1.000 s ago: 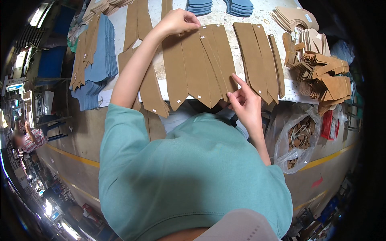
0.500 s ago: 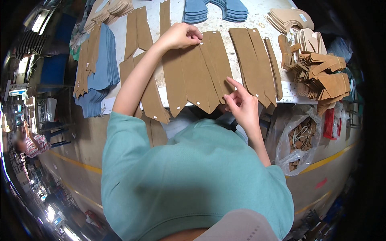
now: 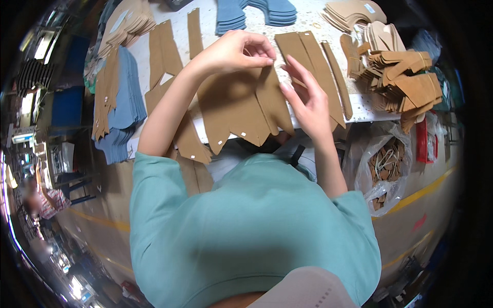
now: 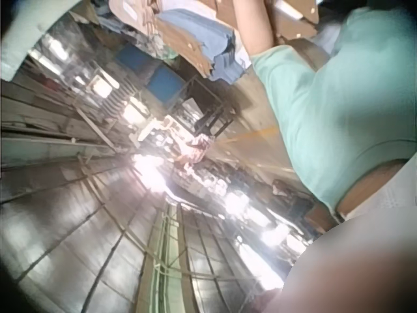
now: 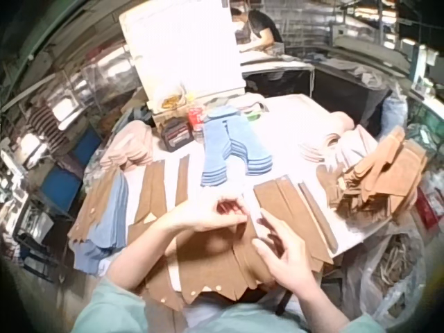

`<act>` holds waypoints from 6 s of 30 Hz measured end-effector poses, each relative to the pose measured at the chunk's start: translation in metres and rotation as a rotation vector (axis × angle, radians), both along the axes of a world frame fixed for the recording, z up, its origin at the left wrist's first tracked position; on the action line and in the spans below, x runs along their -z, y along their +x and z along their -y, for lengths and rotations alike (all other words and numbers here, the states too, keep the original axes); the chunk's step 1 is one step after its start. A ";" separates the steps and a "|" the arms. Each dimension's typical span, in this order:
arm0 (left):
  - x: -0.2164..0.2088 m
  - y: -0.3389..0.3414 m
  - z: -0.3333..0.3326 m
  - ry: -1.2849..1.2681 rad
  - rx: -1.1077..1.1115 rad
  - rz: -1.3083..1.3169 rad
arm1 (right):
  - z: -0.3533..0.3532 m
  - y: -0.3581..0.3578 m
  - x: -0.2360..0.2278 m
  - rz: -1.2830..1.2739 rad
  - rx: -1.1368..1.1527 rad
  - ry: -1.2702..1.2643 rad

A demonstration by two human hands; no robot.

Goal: The person arranges brown cardboard pieces on a table, aligns them, and inserts small white fasteners into pre-cut slots. The person stacks the assembled units and continues the process with additional pieces.

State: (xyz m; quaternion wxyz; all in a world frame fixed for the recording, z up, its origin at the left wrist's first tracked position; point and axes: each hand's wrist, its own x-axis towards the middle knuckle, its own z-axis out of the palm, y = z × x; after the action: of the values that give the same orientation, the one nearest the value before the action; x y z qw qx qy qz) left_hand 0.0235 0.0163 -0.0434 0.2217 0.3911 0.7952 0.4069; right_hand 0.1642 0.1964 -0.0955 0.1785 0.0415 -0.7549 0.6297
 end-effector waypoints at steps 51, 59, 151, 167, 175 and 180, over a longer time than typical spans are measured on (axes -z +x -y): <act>0.038 -0.090 0.002 -0.035 -0.450 -0.354 | -0.091 0.047 0.008 0.177 0.671 0.821; 0.055 -0.078 0.000 -0.352 -0.265 -0.373 | -0.023 0.045 0.002 0.163 0.090 0.852; 0.026 -0.069 0.049 -0.434 -0.285 -0.343 | -0.012 0.071 0.017 0.582 -0.392 -0.055; 0.042 -0.060 0.085 -0.308 -0.265 -0.227 | 0.020 0.072 -0.003 0.664 -0.492 -0.197; 0.031 -0.058 0.127 -0.373 -0.231 -0.208 | 0.050 0.062 0.009 0.753 -0.801 -0.240; 0.037 -0.057 0.129 -0.401 -0.255 -0.248 | 0.057 0.058 0.020 0.763 -0.831 -0.204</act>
State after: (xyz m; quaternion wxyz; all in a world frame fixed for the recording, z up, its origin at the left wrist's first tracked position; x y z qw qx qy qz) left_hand -0.0338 -0.1131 -0.0802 0.1425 0.2827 0.9239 0.2148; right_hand 0.2224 0.1389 -0.1159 -0.3661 0.0869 -0.6218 0.6869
